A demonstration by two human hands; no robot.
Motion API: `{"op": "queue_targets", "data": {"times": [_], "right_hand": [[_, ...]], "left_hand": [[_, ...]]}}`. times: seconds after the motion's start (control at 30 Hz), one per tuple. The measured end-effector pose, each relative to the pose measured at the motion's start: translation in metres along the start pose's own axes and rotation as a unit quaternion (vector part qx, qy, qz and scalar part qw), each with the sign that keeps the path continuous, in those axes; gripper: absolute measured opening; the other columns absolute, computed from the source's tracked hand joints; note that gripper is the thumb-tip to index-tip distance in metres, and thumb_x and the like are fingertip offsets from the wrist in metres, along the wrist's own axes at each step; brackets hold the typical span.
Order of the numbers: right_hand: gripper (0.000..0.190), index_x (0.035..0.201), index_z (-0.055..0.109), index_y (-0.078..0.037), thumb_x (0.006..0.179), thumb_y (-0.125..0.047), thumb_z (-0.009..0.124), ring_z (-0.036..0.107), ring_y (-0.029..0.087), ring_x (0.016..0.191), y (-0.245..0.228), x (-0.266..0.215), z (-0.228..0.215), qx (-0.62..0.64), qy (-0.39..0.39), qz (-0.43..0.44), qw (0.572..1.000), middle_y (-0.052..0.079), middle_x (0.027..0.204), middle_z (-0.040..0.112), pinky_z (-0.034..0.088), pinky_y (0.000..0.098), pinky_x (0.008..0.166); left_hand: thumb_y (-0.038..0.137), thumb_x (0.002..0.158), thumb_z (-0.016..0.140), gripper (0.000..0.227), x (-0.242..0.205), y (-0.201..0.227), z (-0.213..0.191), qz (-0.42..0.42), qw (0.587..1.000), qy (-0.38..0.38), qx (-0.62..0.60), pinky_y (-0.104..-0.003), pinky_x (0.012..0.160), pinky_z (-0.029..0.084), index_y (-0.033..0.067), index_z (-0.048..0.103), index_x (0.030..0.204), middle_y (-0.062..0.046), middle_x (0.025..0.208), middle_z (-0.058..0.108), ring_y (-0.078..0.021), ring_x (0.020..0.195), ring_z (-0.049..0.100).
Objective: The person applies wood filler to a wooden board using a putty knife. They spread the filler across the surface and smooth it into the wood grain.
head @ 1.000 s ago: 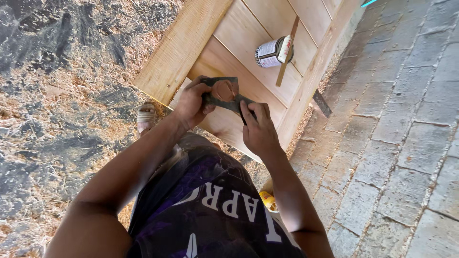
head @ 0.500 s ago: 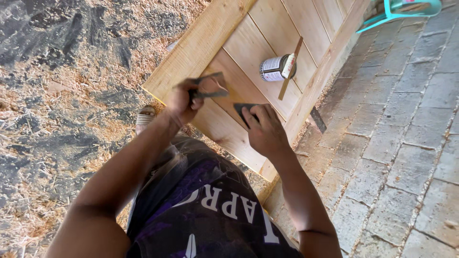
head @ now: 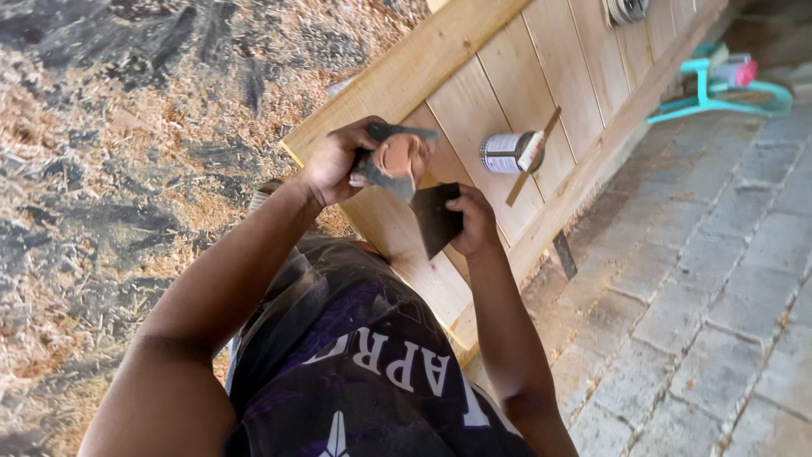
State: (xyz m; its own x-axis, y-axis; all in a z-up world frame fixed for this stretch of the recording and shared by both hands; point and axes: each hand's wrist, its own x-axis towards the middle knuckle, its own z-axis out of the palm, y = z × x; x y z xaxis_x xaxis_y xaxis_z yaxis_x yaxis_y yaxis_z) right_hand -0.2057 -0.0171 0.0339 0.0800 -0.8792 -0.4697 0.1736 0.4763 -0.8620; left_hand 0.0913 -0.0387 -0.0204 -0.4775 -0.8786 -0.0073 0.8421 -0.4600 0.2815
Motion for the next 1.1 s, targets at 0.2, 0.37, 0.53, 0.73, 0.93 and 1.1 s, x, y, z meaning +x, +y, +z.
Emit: {"op": "queue_targets", "data": {"times": [0.2,0.37,0.53,0.73,0.93,1.1], "right_hand": [[0.028,0.119,0.065,0.006,0.092,0.002,0.058,0.07,0.024,0.101,-0.035,-0.004,0.016,-0.056,-0.141,-0.046,0.987,0.013,0.109,0.073,0.058,0.0367,0.094],[0.021,0.12,0.064,0.003,0.099,0.005,0.06,0.066,0.029,0.1,-0.084,-0.028,0.065,-0.523,-0.236,-0.348,0.742,0.015,0.108,0.069,0.056,0.039,0.09],[0.034,0.115,0.07,0.001,0.083,0.008,0.062,0.067,0.037,0.103,-0.117,-0.042,0.104,-0.608,-0.37,-0.523,0.468,0.015,0.112,0.07,0.055,0.0447,0.091],[0.034,0.114,0.072,0.0,0.082,0.009,0.062,0.069,0.033,0.105,-0.105,-0.036,0.11,-0.586,-0.451,-0.527,0.419,0.013,0.114,0.071,0.056,0.0439,0.093],[0.031,0.112,0.073,-0.001,0.084,0.008,0.062,0.07,0.031,0.102,-0.079,-0.009,0.092,-0.574,-0.507,-0.524,0.372,0.014,0.11,0.074,0.057,0.0423,0.091],[0.027,0.115,0.074,-0.003,0.093,0.003,0.061,0.07,0.032,0.105,-0.04,0.052,0.082,-0.597,-0.501,-0.431,0.454,0.014,0.113,0.074,0.057,0.0414,0.09]], "left_hand": [[0.003,0.087,0.054,0.032,-0.016,0.009,-0.019,0.071,0.986,0.077,0.131,-0.025,0.038,0.036,0.0028,0.059,0.119,-0.004,0.074,0.054,-0.0101,0.046,0.046],[0.008,0.087,0.058,0.04,-0.035,0.014,-0.004,0.071,0.928,0.171,0.323,-0.026,0.048,0.049,-0.0032,0.065,0.125,0.001,0.105,0.066,-0.0098,0.067,0.063],[0.015,0.087,0.058,0.04,-0.05,0.005,0.018,0.059,0.873,0.234,0.424,-0.028,0.051,0.052,0.0008,0.067,0.124,-0.008,0.095,0.069,-0.0132,0.065,0.063],[0.012,0.086,0.06,0.042,-0.056,-0.024,0.018,0.098,0.895,0.299,0.315,-0.028,0.045,0.048,0.0013,0.066,0.126,-0.009,0.089,0.067,-0.0126,0.057,0.06],[0.008,0.089,0.055,0.038,-0.066,-0.053,-0.012,0.164,0.901,0.322,0.238,-0.025,0.04,0.04,-0.0026,0.066,0.124,-0.007,0.081,0.067,-0.0096,0.049,0.049],[0.011,0.096,0.051,0.033,-0.088,-0.047,-0.044,0.284,0.831,0.428,0.214,-0.025,0.043,0.044,-0.0029,0.064,0.123,-0.007,0.077,0.064,-0.0085,0.052,0.051]]}}
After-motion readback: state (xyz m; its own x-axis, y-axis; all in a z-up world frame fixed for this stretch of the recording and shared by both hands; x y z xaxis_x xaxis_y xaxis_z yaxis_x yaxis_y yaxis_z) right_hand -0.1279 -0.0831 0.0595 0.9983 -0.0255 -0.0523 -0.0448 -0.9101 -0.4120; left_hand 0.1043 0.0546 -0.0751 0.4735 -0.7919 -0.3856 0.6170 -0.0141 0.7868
